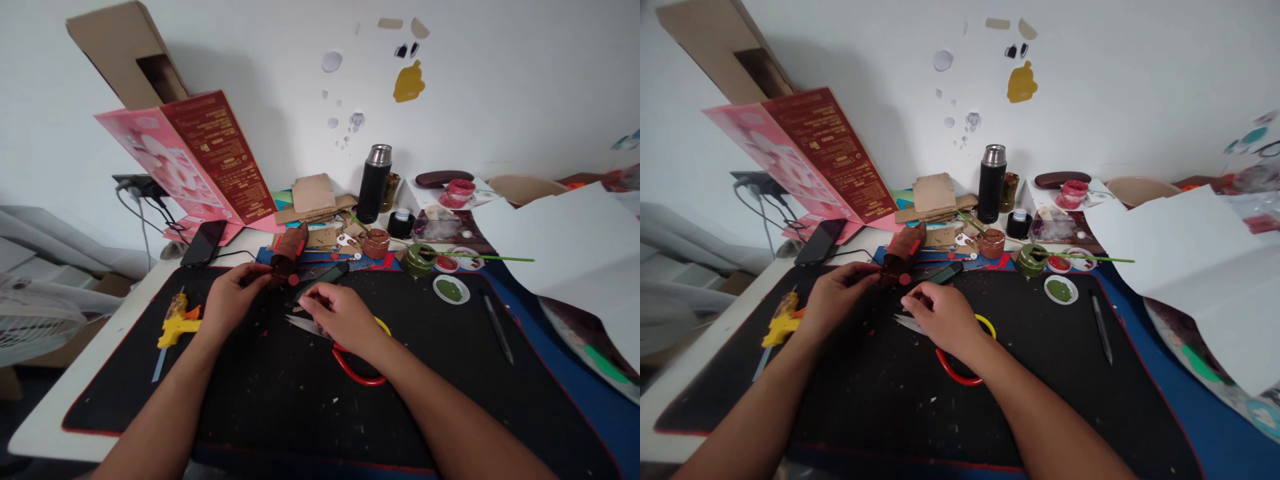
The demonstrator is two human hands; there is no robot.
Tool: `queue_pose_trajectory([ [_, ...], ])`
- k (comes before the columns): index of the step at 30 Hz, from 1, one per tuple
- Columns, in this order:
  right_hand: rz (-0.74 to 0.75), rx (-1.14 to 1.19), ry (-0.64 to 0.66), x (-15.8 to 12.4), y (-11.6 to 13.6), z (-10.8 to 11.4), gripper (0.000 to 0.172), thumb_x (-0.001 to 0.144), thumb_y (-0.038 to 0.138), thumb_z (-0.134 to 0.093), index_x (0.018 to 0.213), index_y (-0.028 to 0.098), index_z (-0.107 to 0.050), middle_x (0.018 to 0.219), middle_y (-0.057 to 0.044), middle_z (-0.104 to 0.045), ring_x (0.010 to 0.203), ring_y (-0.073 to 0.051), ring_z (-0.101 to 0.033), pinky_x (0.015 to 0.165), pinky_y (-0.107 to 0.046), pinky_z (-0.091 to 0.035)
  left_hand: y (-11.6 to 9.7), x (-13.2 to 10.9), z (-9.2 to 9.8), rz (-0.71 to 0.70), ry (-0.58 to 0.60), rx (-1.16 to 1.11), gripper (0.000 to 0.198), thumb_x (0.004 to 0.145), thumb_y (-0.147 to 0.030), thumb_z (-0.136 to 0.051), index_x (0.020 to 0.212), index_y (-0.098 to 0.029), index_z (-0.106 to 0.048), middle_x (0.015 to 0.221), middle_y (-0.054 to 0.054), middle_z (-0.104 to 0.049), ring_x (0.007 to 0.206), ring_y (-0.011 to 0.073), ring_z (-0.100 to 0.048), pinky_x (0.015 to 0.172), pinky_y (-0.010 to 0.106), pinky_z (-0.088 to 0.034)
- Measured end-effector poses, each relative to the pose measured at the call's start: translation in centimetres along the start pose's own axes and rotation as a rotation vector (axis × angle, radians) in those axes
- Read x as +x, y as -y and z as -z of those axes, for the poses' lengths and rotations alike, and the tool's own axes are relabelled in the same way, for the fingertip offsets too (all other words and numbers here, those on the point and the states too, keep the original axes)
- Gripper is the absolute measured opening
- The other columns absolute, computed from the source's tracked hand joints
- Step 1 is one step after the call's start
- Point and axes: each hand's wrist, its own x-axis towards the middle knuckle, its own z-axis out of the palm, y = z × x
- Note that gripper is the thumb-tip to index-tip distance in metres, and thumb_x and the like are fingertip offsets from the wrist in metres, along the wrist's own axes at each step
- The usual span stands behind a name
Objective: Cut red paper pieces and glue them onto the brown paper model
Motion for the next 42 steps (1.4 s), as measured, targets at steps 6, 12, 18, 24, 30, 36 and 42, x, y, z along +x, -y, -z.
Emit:
queue_pose_trajectory([
  [6, 0.041, -0.073, 0.01, -0.1, 0.2, 0.0, 0.021, 0.103, 0.039, -0.062, 0.101, 0.023, -0.074, 0.078, -0.001, -0.074, 0.069, -0.017, -0.066, 0.065, -0.027, -0.041, 0.1, 0.0, -0.1, 0.034, 0.011, -0.057, 0.038, 0.08, -0.052, -0.074, 0.104, -0.024, -0.083, 0.101, 0.006, -0.085, 0.093, 0.0273, -0.077, 0.086, 0.035, -0.057],
  [12, 0.068, -0.215, 0.017, -0.3, 0.8, 0.0, 0.018, 0.103, 0.034, -0.064, 0.099, 0.021, -0.076, 0.082, -0.002, -0.077, 0.074, -0.017, -0.067, 0.068, -0.028, -0.039, -0.2, 0.1, -0.2, 0.035, -0.003, -0.072, 0.038, 0.078, -0.051, -0.075, 0.101, -0.023, -0.083, 0.099, 0.006, -0.085, 0.091, 0.0267, -0.077, 0.084, 0.035, -0.056],
  [18, 0.081, -0.276, 0.017, -0.4, 0.9, -0.1, 0.016, 0.103, 0.033, -0.066, 0.103, 0.023, -0.078, 0.094, -0.004, -0.082, 0.082, -0.019, -0.071, 0.069, -0.029, -0.039, -0.3, 0.1, -0.3, 0.048, 0.009, -0.112, 0.038, 0.077, -0.051, -0.077, 0.1, -0.022, -0.082, 0.098, 0.006, -0.085, 0.089, 0.0262, -0.077, 0.084, 0.035, -0.058],
  [24, 0.088, -0.295, 0.017, -0.4, 0.9, -0.1, 0.016, 0.103, 0.034, -0.066, 0.104, 0.024, -0.079, 0.095, -0.004, -0.082, 0.084, -0.02, -0.072, 0.071, -0.03, -0.04, -0.5, 0.0, -0.4, 0.064, 0.039, -0.173, 0.039, 0.077, -0.051, -0.078, 0.101, -0.022, -0.082, 0.099, 0.007, -0.085, 0.092, 0.0272, -0.078, 0.086, 0.036, -0.058],
  [30, 0.086, -0.301, 0.024, -0.5, 1.0, -0.1, 0.017, 0.104, 0.036, -0.066, 0.106, 0.024, -0.079, 0.095, -0.004, -0.082, 0.085, -0.021, -0.073, 0.071, -0.03, -0.04, -0.3, 0.2, 0.0, 0.076, 0.031, -0.148, 0.04, 0.077, -0.053, -0.079, 0.102, -0.022, -0.083, 0.101, 0.007, -0.085, 0.094, 0.0274, -0.077, 0.088, 0.036, -0.057],
  [36, 0.102, -0.311, 0.023, -0.5, 1.0, -0.1, 0.018, 0.104, 0.035, -0.066, 0.106, 0.023, -0.079, 0.097, -0.005, -0.083, 0.087, -0.022, -0.073, 0.073, -0.03, -0.04, -0.6, 0.3, 0.6, 0.108, 0.014, -0.33, 0.049, 0.067, -0.058, -0.088, 0.098, -0.021, -0.083, 0.096, 0.009, -0.084, 0.091, 0.0283, -0.077, 0.088, 0.039, -0.059],
  [42, 0.104, -0.315, 0.021, -0.5, 1.0, -0.1, 0.017, 0.103, 0.034, -0.067, 0.106, 0.023, -0.079, 0.1, -0.005, -0.083, 0.09, -0.022, -0.074, 0.074, -0.031, -0.042, -2.2, 0.9, 0.8, 0.145, -0.015, -0.426, 0.056, 0.061, -0.059, -0.092, 0.1, -0.02, -0.083, 0.096, 0.01, -0.084, 0.088, 0.0284, -0.078, 0.081, 0.039, -0.062],
])
